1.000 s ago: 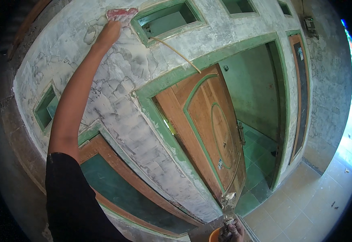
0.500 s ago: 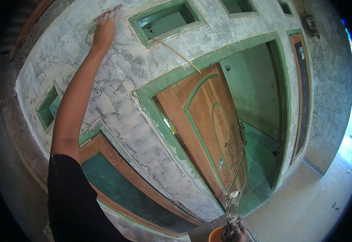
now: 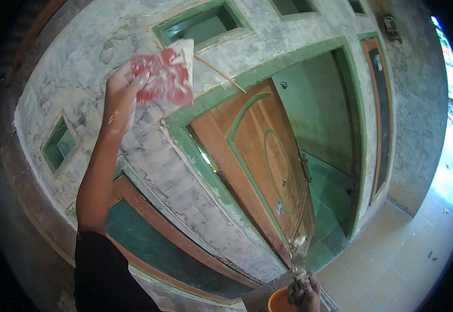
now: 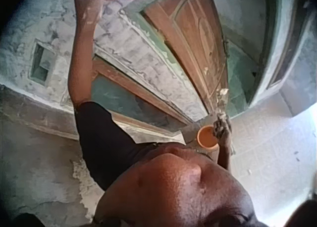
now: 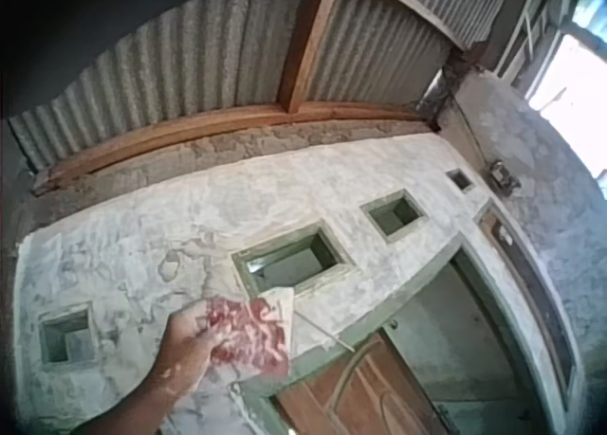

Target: The person applies plaster to a wall using a scraper and a small handheld board, then moves a wooden stool and continues mixing plaster in a bucket.

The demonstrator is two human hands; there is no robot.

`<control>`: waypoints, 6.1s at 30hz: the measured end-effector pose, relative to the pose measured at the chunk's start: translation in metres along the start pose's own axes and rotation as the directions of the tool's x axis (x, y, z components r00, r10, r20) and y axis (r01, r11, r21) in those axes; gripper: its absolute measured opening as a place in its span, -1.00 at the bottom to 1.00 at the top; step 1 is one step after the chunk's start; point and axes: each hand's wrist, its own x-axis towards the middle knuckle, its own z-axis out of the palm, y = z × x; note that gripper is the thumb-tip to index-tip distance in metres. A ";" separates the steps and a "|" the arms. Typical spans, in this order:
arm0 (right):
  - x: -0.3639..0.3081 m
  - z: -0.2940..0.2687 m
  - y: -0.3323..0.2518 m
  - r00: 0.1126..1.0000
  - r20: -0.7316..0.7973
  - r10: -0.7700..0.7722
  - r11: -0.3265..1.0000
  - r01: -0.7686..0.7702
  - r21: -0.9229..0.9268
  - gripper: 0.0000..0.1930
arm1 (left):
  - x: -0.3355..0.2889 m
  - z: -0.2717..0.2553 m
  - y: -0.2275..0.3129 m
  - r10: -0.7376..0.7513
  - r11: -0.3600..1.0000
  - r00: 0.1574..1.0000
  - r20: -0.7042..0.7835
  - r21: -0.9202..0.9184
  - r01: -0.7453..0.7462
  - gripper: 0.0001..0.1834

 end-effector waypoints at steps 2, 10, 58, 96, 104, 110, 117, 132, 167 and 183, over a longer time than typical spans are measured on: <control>0.008 0.017 -0.023 0.998 0.053 -0.020 1.000 0.019 0.015 -0.82 | -0.026 0.014 -0.001 -0.075 0.990 0.996 0.051 -0.115 0.080 -0.72; 0.037 0.101 -0.067 0.932 0.341 -0.125 0.989 0.146 -0.036 -0.82 | -0.129 0.055 -0.010 -0.195 0.890 0.969 0.154 -0.388 0.241 -0.75; 0.027 0.128 -0.068 0.932 0.360 0.035 0.951 0.079 -0.298 -0.76 | -0.189 -0.022 -0.050 0.514 0.270 0.496 0.700 0.417 -0.868 -0.81; 0.024 0.123 -0.032 0.939 0.326 0.112 0.924 0.023 -0.383 -0.78 | -0.231 0.015 -0.035 -0.404 0.848 0.889 0.217 -0.277 0.453 -0.90; 0.030 0.128 -0.030 0.928 0.214 -0.304 0.798 0.370 -0.475 -0.86 | -0.239 0.009 -0.045 -0.589 0.612 0.597 0.545 -0.183 0.770 -0.72; 0.045 0.107 -0.008 0.482 0.632 -0.607 -0.283 0.612 -0.739 -0.77 | -0.230 -0.001 -0.057 -0.612 0.221 0.393 0.686 -0.330 0.918 -0.67; 0.014 0.080 -0.011 0.868 0.266 -0.420 0.497 0.465 -0.733 -0.84 | -0.237 -0.007 -0.067 -0.654 0.475 0.630 0.419 -0.420 0.773 -0.74; 0.013 0.104 -0.016 0.969 0.191 -0.158 0.820 0.236 -0.521 -0.82 | -0.264 0.016 -0.045 -0.613 0.600 0.557 0.560 -0.130 0.790 -0.73; 0.019 0.081 0.003 0.512 0.631 -0.582 -0.321 0.569 -0.757 -0.75 | -0.245 0.000 -0.056 -0.691 0.232 0.368 0.622 -0.291 0.928 -0.69; -0.011 0.084 -0.005 0.960 0.155 0.232 0.938 -0.179 -0.296 -0.80 | -0.293 0.027 -0.035 -0.300 0.929 0.897 0.324 -0.115 0.353 -0.84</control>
